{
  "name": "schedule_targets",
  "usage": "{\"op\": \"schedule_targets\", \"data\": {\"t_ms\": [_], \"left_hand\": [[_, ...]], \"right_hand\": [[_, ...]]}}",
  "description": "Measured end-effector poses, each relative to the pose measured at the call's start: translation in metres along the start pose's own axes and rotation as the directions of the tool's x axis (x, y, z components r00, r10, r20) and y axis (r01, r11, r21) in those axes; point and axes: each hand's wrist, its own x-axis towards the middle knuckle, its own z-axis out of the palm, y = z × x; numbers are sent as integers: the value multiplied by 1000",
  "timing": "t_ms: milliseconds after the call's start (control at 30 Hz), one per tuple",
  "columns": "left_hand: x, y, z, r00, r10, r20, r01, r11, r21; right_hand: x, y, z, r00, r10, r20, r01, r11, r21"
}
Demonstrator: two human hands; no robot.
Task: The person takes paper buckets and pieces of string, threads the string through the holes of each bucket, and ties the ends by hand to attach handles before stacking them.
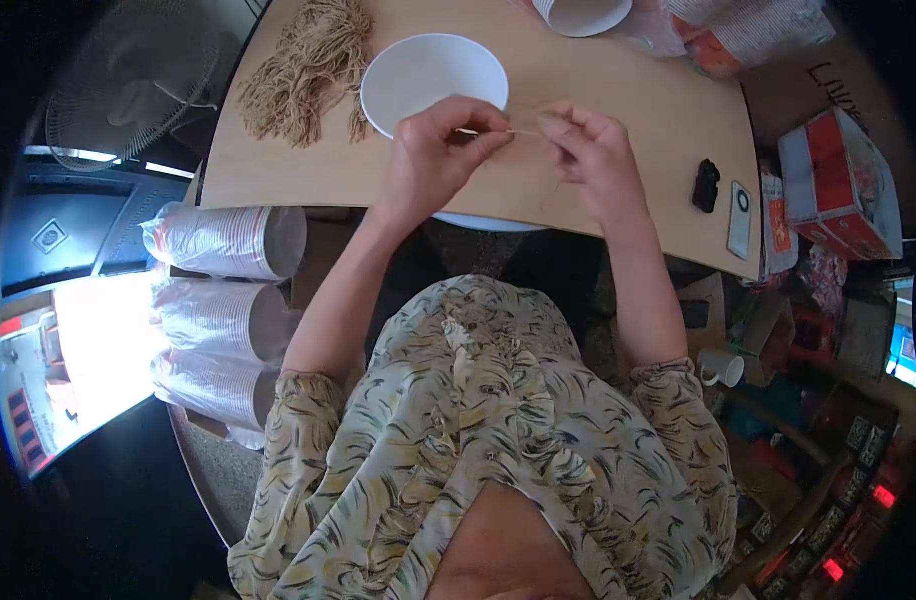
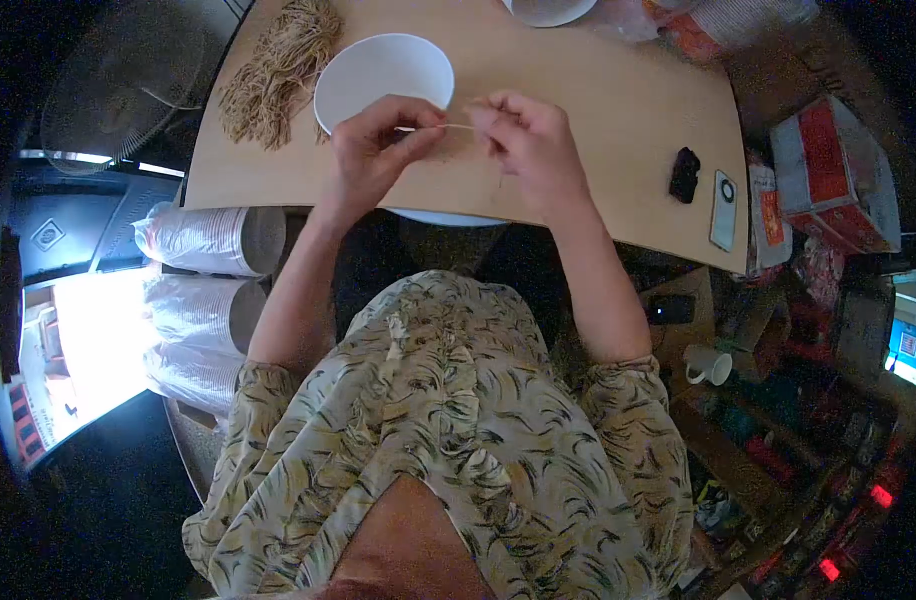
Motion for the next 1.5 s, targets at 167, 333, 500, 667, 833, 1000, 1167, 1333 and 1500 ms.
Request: {"op": "schedule_targets", "data": {"t_ms": [167, 333, 500, 667, 833, 1000, 1167, 1333, 1500], "left_hand": [[8, 13, -20, 924, -307, 227, 332, 940, -83], [10, 14, -19, 871, -432, 235, 490, 810, -324], [9, 3, -16, 875, -417, 247, 479, 821, -310], [9, 7, -12, 876, -424, 230, 478, 830, -289], [7, 4, -11, 890, -388, 241, 449, 838, -309], [7, 4, -9, 885, -411, 218, 462, 833, -306], [7, 4, -2, 895, -406, 183, 442, 862, -250], [3, 15, 4, 908, -402, 118, 414, 903, -115], [0, 12, 7, 939, -329, 97, 337, 937, -86]], "right_hand": [[5, 4, -8, 984, -143, 108, 130, 984, 123], [5, 13, -7, 942, -312, 121, 331, 921, -204], [-4, 11, 9, 857, -502, 114, 484, 710, -512], [-3, 18, 10, 854, -515, 81, 472, 698, -538], [-3, 21, 9, 888, -458, 32, 410, 759, -506], [-6, 19, 9, 939, -343, 21, 310, 817, -485], [-3, 22, 10, 959, -282, -19, 261, 910, -323], [1, 28, 2, 991, -130, -38, 124, 984, -126], [2, 32, 0, 996, -80, -30, 83, 993, 87]]}}
